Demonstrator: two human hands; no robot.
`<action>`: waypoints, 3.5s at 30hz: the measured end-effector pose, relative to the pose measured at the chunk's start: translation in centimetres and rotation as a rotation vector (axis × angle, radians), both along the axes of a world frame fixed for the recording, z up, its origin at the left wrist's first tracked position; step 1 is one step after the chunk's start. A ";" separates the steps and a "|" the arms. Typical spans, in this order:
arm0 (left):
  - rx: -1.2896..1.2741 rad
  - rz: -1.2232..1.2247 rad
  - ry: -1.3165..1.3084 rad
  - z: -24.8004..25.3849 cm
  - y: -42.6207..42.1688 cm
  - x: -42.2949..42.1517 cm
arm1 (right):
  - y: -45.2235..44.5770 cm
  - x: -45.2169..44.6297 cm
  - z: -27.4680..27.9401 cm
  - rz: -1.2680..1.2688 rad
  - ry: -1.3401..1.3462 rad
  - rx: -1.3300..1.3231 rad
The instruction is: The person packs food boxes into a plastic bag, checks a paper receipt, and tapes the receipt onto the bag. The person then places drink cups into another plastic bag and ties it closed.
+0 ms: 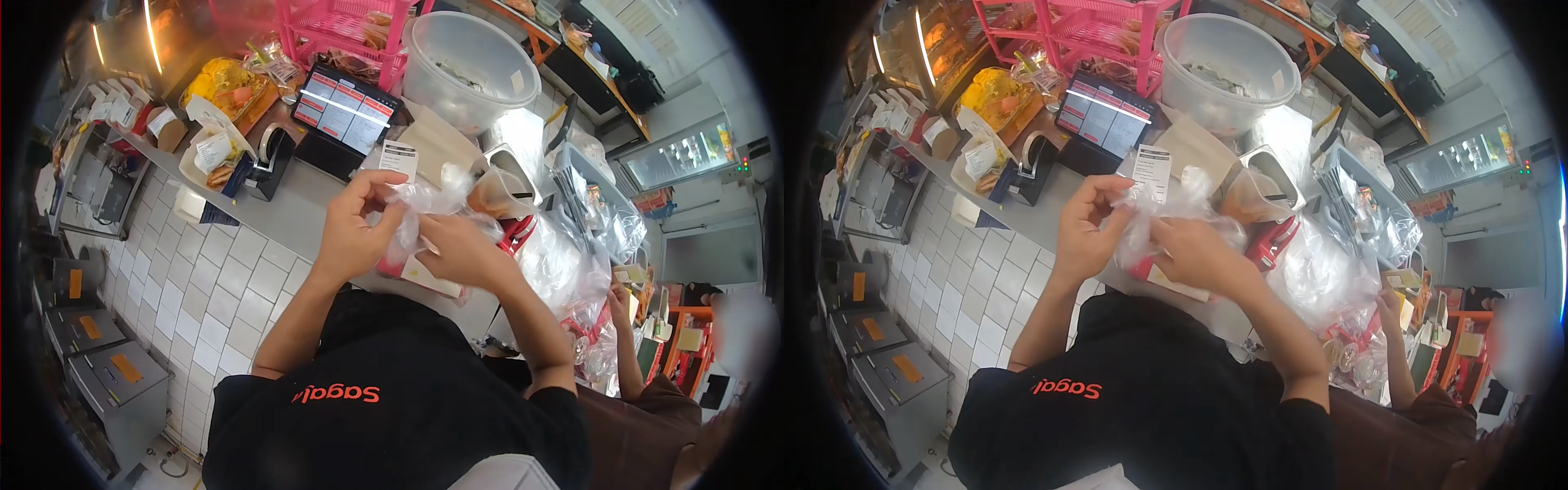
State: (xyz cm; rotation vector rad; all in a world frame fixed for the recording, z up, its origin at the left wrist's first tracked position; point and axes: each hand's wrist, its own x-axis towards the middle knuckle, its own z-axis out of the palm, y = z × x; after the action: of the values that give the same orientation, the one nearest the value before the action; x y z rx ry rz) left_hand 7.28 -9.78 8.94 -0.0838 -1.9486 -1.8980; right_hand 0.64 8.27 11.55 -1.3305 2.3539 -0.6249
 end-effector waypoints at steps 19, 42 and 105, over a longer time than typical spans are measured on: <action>0.374 -0.019 -0.081 -1.3 -1.5 0.6 | -3.6 -1.3 -6.5 0.365 0.151 0.346; -0.743 -0.634 -0.097 -4.1 1.5 -2.9 | 7.0 3.9 -9.4 -0.460 0.129 -0.331; -1.199 -0.431 0.690 24.6 15.1 -8.1 | 19.7 5.7 2.0 -0.581 1.170 -1.270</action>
State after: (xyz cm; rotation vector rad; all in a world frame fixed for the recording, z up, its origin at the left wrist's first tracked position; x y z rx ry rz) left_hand -0.85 5.35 33.52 -1.3517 -2.2787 -0.4358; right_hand 6.36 27.94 13.53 -1.6821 3.4659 -2.3197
